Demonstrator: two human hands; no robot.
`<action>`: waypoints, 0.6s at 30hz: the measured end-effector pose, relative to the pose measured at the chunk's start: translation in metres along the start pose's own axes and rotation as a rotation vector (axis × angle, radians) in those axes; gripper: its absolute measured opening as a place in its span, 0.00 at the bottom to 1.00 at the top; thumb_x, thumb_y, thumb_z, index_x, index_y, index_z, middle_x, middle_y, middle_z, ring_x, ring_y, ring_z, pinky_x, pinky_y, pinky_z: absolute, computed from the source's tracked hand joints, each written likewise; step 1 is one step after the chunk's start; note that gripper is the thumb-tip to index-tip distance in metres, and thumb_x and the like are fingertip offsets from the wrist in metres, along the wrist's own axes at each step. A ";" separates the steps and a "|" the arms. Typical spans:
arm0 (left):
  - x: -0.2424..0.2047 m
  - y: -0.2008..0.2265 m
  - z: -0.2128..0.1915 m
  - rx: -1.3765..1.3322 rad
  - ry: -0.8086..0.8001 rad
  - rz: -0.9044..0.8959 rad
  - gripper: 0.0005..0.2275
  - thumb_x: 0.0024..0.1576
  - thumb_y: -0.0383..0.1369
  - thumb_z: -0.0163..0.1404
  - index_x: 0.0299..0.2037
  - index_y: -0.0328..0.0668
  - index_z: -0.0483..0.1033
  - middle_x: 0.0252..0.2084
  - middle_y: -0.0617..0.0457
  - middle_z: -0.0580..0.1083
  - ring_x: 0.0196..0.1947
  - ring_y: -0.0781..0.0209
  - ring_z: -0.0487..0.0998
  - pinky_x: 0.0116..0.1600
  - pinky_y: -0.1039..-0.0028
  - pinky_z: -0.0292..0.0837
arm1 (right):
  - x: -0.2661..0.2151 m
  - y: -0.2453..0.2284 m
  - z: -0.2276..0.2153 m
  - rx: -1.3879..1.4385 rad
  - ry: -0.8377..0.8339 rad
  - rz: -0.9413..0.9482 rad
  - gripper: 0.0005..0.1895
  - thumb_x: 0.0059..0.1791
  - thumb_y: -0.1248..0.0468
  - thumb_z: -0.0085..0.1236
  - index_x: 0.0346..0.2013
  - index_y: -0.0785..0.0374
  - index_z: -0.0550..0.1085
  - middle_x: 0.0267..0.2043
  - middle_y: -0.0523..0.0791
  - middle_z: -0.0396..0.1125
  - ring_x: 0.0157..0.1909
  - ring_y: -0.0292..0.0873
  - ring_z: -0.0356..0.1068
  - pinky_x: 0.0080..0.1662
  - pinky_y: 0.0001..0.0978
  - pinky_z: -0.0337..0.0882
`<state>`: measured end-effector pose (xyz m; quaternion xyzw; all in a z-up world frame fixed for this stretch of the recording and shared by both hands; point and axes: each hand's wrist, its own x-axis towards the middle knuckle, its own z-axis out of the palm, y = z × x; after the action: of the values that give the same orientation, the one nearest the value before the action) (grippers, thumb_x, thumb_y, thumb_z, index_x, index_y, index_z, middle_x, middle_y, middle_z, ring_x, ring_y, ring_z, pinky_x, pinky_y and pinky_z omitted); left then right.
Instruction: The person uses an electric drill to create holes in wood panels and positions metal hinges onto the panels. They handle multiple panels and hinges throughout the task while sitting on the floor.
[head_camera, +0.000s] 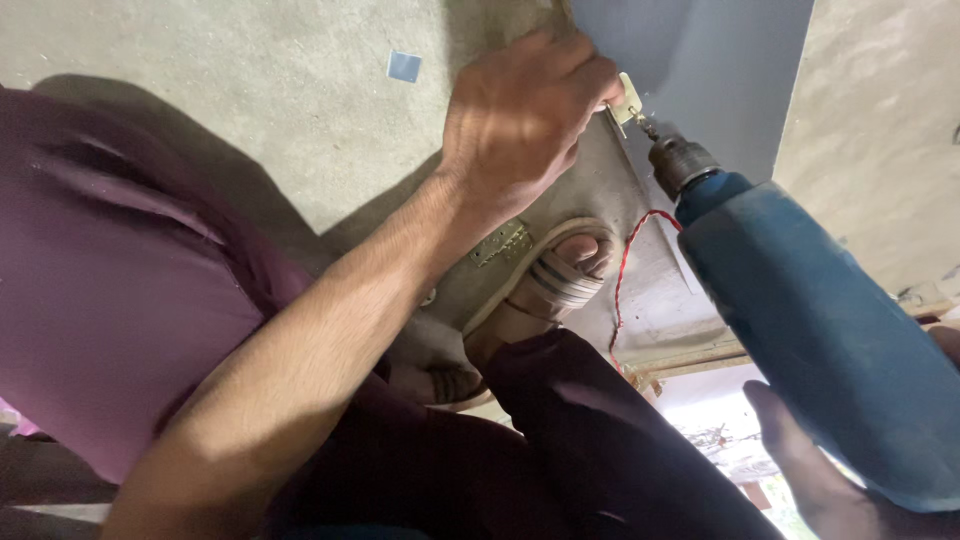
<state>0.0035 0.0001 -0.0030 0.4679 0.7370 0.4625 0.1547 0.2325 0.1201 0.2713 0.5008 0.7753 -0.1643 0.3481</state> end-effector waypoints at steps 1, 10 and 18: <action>0.001 0.000 0.001 0.010 0.005 0.006 0.05 0.57 0.23 0.62 0.38 0.43 0.81 0.35 0.58 0.75 0.35 0.65 0.76 0.37 0.73 0.75 | 0.002 -0.009 -0.003 -0.025 0.012 -0.015 0.37 0.38 0.61 0.75 0.58 0.71 0.70 0.49 0.54 0.71 0.49 0.47 0.74 0.58 0.40 0.71; 0.004 -0.001 -0.002 0.031 0.017 -0.035 0.01 0.59 0.28 0.59 0.36 0.46 0.81 0.35 0.59 0.75 0.37 0.66 0.77 0.39 0.75 0.77 | 0.022 -0.071 -0.022 0.010 -0.030 0.116 0.32 0.38 0.64 0.74 0.52 0.71 0.71 0.41 0.53 0.73 0.41 0.46 0.76 0.48 0.37 0.74; 0.003 -0.001 -0.001 0.089 0.051 -0.008 0.02 0.59 0.29 0.60 0.37 0.45 0.80 0.33 0.59 0.73 0.34 0.66 0.74 0.35 0.74 0.74 | 0.032 -0.091 -0.031 0.041 -0.039 0.068 0.26 0.42 0.67 0.72 0.51 0.72 0.73 0.38 0.52 0.74 0.38 0.46 0.77 0.43 0.36 0.75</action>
<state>0.0006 0.0015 -0.0026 0.4594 0.7625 0.4404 0.1167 0.1315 0.1190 0.2621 0.5307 0.7472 -0.1782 0.3582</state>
